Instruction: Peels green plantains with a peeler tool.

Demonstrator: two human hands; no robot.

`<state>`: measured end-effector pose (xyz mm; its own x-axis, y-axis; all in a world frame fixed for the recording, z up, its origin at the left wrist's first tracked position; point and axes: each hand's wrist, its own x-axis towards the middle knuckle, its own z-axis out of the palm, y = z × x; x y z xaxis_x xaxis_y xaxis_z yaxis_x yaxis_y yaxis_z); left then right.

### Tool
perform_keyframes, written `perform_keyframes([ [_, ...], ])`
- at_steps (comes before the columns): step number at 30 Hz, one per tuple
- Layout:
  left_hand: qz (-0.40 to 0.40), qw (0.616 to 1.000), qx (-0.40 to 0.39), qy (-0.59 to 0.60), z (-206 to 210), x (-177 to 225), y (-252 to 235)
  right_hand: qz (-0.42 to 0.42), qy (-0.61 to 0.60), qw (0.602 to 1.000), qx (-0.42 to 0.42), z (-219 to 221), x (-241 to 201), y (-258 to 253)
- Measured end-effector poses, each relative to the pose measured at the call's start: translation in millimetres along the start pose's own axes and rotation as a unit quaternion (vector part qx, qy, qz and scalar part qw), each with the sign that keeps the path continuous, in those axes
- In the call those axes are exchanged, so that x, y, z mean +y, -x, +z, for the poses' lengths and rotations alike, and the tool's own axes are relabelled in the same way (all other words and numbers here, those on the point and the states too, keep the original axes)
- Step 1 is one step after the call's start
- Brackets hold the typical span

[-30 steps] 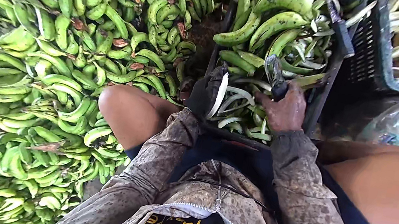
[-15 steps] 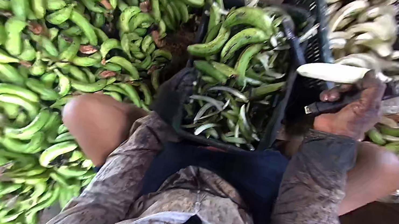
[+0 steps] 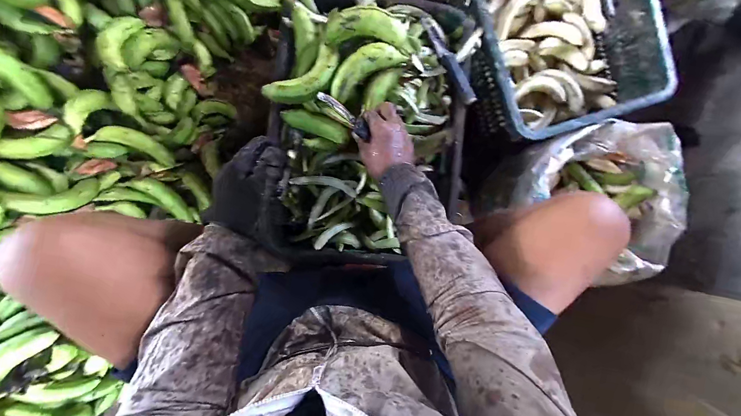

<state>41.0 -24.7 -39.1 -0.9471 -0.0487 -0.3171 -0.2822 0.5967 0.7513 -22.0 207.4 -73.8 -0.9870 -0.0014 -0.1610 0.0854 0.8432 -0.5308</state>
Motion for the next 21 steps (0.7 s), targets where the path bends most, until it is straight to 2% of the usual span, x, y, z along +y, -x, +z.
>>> perform_keyframes([
  [3, -0.007, 0.999, 0.018, 0.032, 1.9, -7.4, -4.9, 0.053, -0.080, 0.995, 0.023, -35.5, 1.9, 29.7],
  [5, 0.003, 0.998, 0.014, 0.053, 4.6, -13.1, -9.0, 0.045, -0.147, 0.978, 0.140, -67.5, 8.9, 66.1],
  [8, -0.028, 0.996, 0.022, 0.088, 5.9, -16.1, -12.0, 0.001, -0.174, 0.918, 0.357, -123.8, 26.7, 116.4],
  [10, -0.031, 0.995, 0.025, 0.092, 5.6, -21.5, -17.8, 0.088, -0.127, 0.893, 0.423, -173.2, 33.4, 145.9],
  [11, -0.026, 0.995, 0.024, 0.090, 5.4, -22.3, -19.3, 0.142, -0.095, 0.887, 0.429, -194.8, 41.3, 156.5],
  [12, -0.018, 0.996, 0.027, 0.084, 4.8, -20.0, -19.0, 0.160, -0.024, 0.889, 0.427, -207.4, 70.0, 166.6],
  [13, -0.010, 0.997, 0.026, 0.073, 4.1, -13.0, -16.6, 0.184, 0.038, 0.900, 0.394, -217.2, 98.6, 178.7],
  [15, 0.001, 0.999, 0.027, 0.038, 2.4, 7.1, -10.3, 0.225, 0.083, 0.916, 0.322, -229.8, 139.1, 209.0],
  [18, 0.016, 0.998, 0.055, -0.022, 5.4, 22.8, -4.9, 0.241, 0.002, 0.891, 0.385, -224.4, 177.0, 258.0],
  [21, -0.065, 0.995, 0.046, -0.054, 29.1, 62.6, 14.8, 0.230, -0.066, 0.860, 0.450, -209.3, 196.1, 307.7],
])
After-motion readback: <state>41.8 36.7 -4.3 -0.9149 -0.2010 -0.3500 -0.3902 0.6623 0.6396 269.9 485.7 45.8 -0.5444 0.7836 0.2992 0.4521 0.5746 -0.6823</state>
